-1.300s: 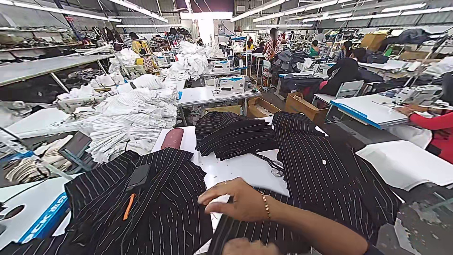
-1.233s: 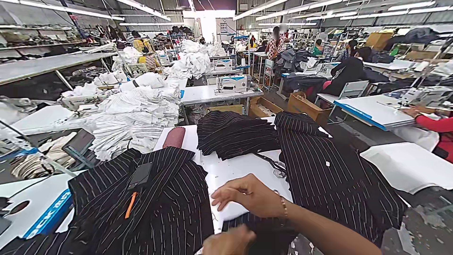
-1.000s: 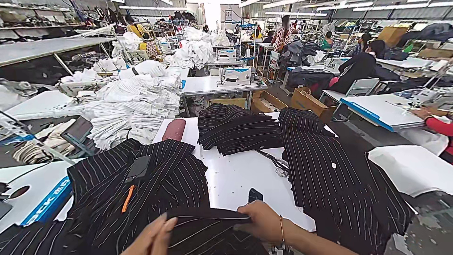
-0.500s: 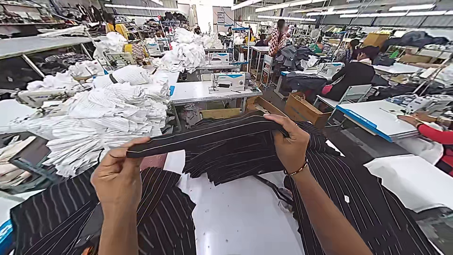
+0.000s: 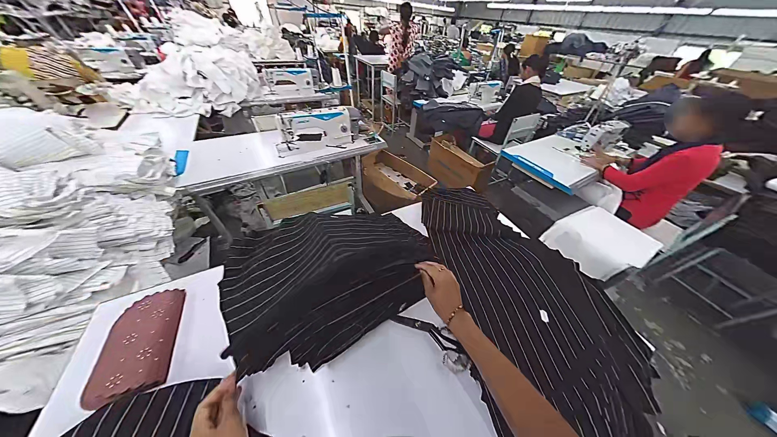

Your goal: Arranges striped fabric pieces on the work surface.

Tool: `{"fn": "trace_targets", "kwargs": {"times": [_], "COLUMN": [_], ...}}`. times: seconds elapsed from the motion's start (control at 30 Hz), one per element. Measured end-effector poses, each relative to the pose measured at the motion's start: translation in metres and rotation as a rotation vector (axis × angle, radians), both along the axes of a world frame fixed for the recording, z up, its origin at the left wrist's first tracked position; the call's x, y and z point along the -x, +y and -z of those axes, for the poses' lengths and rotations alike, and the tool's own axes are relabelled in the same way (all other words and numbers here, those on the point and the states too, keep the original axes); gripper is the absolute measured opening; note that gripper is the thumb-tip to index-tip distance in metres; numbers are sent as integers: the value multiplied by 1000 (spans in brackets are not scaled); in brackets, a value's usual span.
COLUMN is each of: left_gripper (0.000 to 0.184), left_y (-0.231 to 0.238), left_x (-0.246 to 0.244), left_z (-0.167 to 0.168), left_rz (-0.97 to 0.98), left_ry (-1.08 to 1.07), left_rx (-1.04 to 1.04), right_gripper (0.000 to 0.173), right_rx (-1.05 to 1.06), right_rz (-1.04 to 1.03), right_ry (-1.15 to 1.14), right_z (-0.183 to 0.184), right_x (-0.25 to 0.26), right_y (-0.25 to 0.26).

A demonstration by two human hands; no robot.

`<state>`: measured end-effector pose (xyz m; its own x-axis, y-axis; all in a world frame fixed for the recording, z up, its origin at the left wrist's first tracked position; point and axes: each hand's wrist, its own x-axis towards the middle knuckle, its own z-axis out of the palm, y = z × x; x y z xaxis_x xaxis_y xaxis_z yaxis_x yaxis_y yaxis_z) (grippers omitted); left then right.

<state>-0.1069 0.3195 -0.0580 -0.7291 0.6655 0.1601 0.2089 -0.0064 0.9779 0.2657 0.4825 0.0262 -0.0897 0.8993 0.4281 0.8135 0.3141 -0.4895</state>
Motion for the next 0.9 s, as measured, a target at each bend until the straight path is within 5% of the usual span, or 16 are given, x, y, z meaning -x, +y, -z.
{"fn": "trace_targets", "kwargs": {"times": [0.17, 0.33, 0.53, 0.63, 0.8, 0.9], "left_gripper": [28, 25, 25, 23, 23, 24], "left_y": [-71, -106, -105, -117, -152, -166], "left_x": [-70, -119, -122, -126, -134, -136], "left_z": [26, 24, 26, 23, 23, 20], "left_rz": [59, 194, 174, 177, 189, 235], "left_ry": [31, 231, 322, 320, 257, 132], "left_rx": [17, 93, 104, 132, 122, 133], "right_gripper": [29, 38, 50, 37, 34, 30], "right_rx": [202, 310, 496, 588, 219, 43], "right_rz": [255, 289, 323, 320, 361, 144], "right_ry": [-27, -22, -113, -83, 82, 230], "right_z": [17, 42, 40, 20, -27, -60], "right_x": [-86, -110, -99, -104, -132, -128], "right_y": [-91, -167, -176, -173, -186, -210]}}
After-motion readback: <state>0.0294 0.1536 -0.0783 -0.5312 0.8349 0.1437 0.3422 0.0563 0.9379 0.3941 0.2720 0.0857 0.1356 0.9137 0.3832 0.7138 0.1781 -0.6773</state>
